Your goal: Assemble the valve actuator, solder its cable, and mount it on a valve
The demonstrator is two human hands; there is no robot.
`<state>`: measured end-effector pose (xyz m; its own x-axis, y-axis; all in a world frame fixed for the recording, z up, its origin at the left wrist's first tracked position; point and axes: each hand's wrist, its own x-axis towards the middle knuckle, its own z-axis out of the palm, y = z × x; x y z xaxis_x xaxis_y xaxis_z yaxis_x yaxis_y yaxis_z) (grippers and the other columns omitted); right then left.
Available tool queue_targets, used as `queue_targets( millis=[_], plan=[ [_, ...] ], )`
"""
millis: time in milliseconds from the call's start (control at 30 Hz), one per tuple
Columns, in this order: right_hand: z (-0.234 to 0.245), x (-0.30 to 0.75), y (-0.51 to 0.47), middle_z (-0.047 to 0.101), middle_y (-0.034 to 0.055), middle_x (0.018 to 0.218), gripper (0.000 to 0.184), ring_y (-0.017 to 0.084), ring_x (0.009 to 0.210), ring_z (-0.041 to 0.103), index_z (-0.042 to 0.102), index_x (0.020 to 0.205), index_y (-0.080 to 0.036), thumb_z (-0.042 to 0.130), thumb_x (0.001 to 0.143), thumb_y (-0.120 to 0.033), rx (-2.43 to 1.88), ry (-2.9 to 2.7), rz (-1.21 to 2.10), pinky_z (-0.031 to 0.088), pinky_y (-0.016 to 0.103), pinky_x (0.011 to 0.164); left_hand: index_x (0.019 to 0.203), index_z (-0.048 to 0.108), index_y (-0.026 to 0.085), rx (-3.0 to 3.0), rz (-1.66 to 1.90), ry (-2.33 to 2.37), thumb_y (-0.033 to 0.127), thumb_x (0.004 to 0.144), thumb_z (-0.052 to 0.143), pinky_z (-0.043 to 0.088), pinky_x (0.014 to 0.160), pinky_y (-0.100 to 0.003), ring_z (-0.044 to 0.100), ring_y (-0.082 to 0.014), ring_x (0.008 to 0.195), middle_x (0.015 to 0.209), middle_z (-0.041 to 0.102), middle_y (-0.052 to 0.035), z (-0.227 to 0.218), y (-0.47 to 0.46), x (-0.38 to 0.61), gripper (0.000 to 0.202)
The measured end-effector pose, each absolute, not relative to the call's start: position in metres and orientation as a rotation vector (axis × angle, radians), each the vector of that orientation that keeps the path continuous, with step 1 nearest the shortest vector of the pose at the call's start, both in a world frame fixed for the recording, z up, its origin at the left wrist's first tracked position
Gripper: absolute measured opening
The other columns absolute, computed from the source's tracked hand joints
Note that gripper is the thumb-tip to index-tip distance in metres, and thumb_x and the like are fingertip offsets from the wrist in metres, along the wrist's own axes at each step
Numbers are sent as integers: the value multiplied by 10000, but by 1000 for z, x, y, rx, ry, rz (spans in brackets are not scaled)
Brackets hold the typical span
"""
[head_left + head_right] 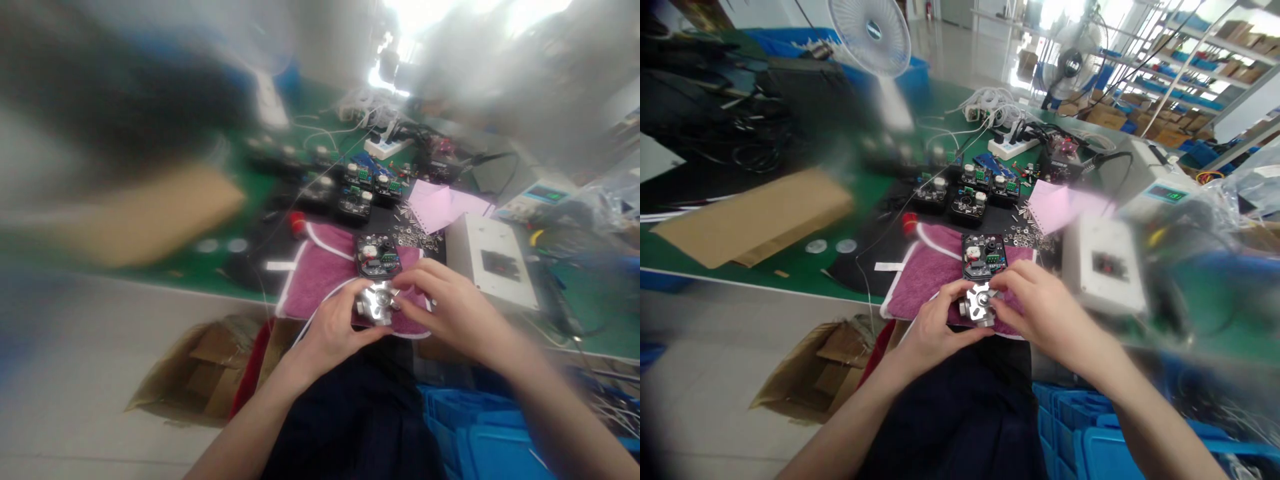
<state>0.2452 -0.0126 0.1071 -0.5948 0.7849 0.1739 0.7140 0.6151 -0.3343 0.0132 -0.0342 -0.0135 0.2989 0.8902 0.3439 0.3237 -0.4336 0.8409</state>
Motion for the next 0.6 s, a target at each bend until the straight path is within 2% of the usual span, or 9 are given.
queue_targets(
  millis=[133,300,500,600],
  plan=[
    [95,231,-17,682,81,1082,142,205,903,665,661,1129,-191,588,1113,-311,-1246,-2597,358,515,321,788,1460,469,285,1918,1097,1099,453,850,907,626,1017,-395,761,-263,1171,1301,728,-61,-14,-34,13,770],
    [103,224,-20,667,57,988,147,176,825,649,665,1080,-172,571,1124,-276,-1288,-2647,266,442,277,693,1456,500,289,1934,1120,1125,436,853,904,631,1037,-421,762,-279,1203,1345,732,-74,-18,-33,13,740],
    [111,217,-21,612,40,1020,123,164,802,591,651,1071,-165,570,1119,-245,-1278,-2756,98,417,302,659,1427,539,288,1980,1087,1278,541,827,880,669,918,-463,795,-339,1111,1286,765,-95,-37,-24,6,735],
    [116,216,-19,615,41,1036,99,171,783,596,636,1061,-153,566,1105,-206,-1308,-2799,68,412,319,634,1455,543,288,1991,1081,1298,565,828,865,672,850,-473,797,-373,1087,1318,748,-119,-47,-20,1,757]
  ],
)
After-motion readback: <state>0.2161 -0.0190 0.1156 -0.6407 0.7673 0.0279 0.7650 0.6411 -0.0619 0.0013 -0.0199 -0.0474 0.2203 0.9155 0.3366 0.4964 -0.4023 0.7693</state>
